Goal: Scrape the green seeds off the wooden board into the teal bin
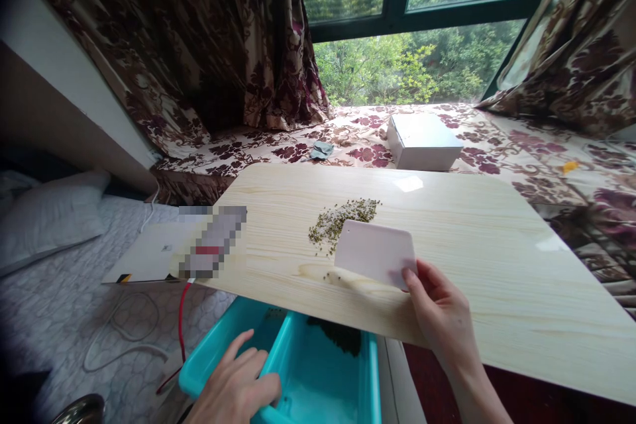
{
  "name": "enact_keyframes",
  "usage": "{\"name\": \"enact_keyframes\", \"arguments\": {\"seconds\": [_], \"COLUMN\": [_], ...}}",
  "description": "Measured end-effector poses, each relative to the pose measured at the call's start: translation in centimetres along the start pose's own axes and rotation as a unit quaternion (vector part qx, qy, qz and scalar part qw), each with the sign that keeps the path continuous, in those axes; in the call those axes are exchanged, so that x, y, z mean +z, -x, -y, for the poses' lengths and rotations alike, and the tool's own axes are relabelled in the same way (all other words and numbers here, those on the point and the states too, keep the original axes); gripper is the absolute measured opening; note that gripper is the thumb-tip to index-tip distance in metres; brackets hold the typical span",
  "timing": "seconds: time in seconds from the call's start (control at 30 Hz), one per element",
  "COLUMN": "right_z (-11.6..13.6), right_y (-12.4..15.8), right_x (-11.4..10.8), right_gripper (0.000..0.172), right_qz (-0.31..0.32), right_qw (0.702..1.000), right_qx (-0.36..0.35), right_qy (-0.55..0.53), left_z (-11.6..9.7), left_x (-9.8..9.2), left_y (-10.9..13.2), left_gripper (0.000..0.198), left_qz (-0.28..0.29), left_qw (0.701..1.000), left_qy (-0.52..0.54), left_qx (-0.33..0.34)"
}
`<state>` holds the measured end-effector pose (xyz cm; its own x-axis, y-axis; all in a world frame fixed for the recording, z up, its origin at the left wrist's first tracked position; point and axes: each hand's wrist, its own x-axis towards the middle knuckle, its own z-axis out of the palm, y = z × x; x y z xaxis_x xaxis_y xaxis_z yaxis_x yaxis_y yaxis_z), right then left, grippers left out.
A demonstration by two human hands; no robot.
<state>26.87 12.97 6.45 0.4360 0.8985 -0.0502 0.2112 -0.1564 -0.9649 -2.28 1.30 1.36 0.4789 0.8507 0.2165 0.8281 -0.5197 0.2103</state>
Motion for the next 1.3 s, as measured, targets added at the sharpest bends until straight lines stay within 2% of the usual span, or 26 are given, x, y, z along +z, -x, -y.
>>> {"name": "enact_keyframes", "arguments": {"seconds": [0.13,0.2,0.4,0.6,0.8,0.9,1.0,1.17,1.3], "right_z": [-0.5,-0.9,-1.1,-0.4,-0.2,0.3,0.6,0.7,0.9], "right_y": [0.7,1.2,1.6,1.2,2.9,3.8,3.5,0.9,-0.2], "right_x": [-0.6,-1.1,-1.3,0.2,0.2,0.0,-0.4,-0.6,-0.4], "right_gripper": [0.027,0.024,0.023,0.023,0.023,0.023,0.024,0.029,0.029], "right_qz": [-0.002,0.018,0.069,0.109,0.212,0.249,0.217,0.086,0.064], "right_qw": [1.0,0.999,0.996,0.99,0.972,0.962,0.967,0.993,0.996], "right_qx": [-0.003,-0.01,-0.033,-0.072,-0.092,-0.104,-0.116,-0.08,-0.061], "right_qy": [0.024,0.027,0.037,0.045,0.05,0.052,0.072,0.032,0.032], "left_z": [-0.6,-1.0,-1.5,-1.1,-1.6,-1.6,-1.3,-1.3,-1.4], "left_x": [1.1,1.5,1.2,0.4,0.0,-0.6,-0.9,-0.3,0.6], "left_y": [-0.2,-0.4,-0.9,-0.9,-1.1,-1.1,-0.9,-0.8,-1.2], "left_gripper": [0.019,0.019,0.02,0.024,0.032,0.034,0.036,0.041,0.04], "left_qz": [-0.091,-0.113,-0.106,-0.074,-0.087,-0.075,-0.07,-0.087,-0.11], "left_qw": [0.995,0.992,0.993,0.997,0.996,0.997,0.997,0.996,0.994], "left_qy": [0.013,0.018,0.014,-0.019,-0.014,-0.007,-0.007,-0.008,-0.006], "left_qx": [-0.036,-0.045,-0.04,0.028,-0.015,-0.01,-0.011,-0.014,-0.003]}}
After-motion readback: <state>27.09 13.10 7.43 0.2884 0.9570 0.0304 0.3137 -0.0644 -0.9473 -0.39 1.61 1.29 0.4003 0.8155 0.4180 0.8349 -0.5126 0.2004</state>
